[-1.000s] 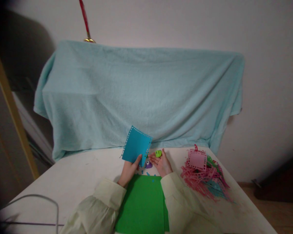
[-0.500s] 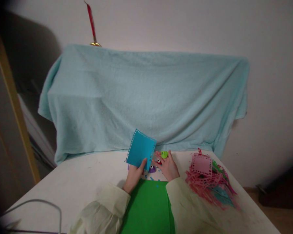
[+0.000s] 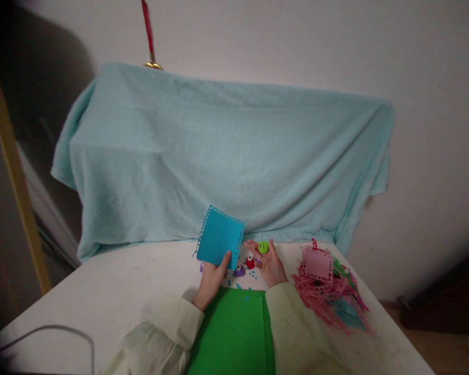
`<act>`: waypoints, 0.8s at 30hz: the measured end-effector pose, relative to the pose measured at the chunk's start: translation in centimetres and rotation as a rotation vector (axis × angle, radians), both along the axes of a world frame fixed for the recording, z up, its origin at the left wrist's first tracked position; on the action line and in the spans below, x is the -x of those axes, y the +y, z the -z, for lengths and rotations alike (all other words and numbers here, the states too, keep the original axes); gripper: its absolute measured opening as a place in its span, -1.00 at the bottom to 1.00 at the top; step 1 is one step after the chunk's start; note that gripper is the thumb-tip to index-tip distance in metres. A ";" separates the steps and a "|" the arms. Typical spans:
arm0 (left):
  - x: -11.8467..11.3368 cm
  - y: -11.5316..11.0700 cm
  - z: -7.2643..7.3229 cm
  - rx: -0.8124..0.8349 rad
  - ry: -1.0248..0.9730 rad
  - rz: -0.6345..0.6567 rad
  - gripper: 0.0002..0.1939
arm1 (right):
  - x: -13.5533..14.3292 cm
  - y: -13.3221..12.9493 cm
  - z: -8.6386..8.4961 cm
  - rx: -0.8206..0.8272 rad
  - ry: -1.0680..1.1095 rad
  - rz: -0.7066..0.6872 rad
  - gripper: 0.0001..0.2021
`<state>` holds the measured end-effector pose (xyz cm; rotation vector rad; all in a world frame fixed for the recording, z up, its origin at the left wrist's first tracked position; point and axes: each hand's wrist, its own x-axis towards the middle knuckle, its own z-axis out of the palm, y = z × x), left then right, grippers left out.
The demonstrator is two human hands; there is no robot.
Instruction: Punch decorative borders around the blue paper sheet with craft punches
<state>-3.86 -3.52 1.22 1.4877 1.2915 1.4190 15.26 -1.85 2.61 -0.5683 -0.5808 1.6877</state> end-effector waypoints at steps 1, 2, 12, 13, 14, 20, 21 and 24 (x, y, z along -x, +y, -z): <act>0.0 0.0 0.0 0.012 -0.002 0.003 -0.62 | -0.2 0.1 0.1 0.008 -0.013 0.011 -0.62; 0.0 0.0 0.0 0.026 -0.002 0.006 -0.61 | -0.4 0.1 0.2 0.015 -0.034 0.022 -0.61; 0.1 -0.1 0.3 0.065 -0.030 0.025 -0.55 | 0.0 0.4 0.6 -0.002 -0.112 0.103 -0.69; 0.1 -0.1 0.3 0.068 -0.033 0.029 -0.55 | 0.1 0.3 0.5 -0.001 -0.110 0.099 -0.71; 0.1 -0.1 0.3 0.071 -0.036 0.031 -0.55 | 0.2 0.3 0.5 -0.004 -0.108 0.098 -0.72; -0.7 0.1 -1.5 0.105 -0.052 0.188 -0.48 | 0.6 -0.1 0.2 -0.078 -0.084 0.094 -0.72; -0.9 0.3 -2.1 0.104 -0.038 0.245 -0.46 | 0.6 -0.2 0.1 -0.087 -0.086 0.095 -0.72; -1.4 1.0 -4.0 0.078 0.032 0.383 -0.44 | 0.5 -0.2 0.0 -0.102 -0.109 0.122 -0.70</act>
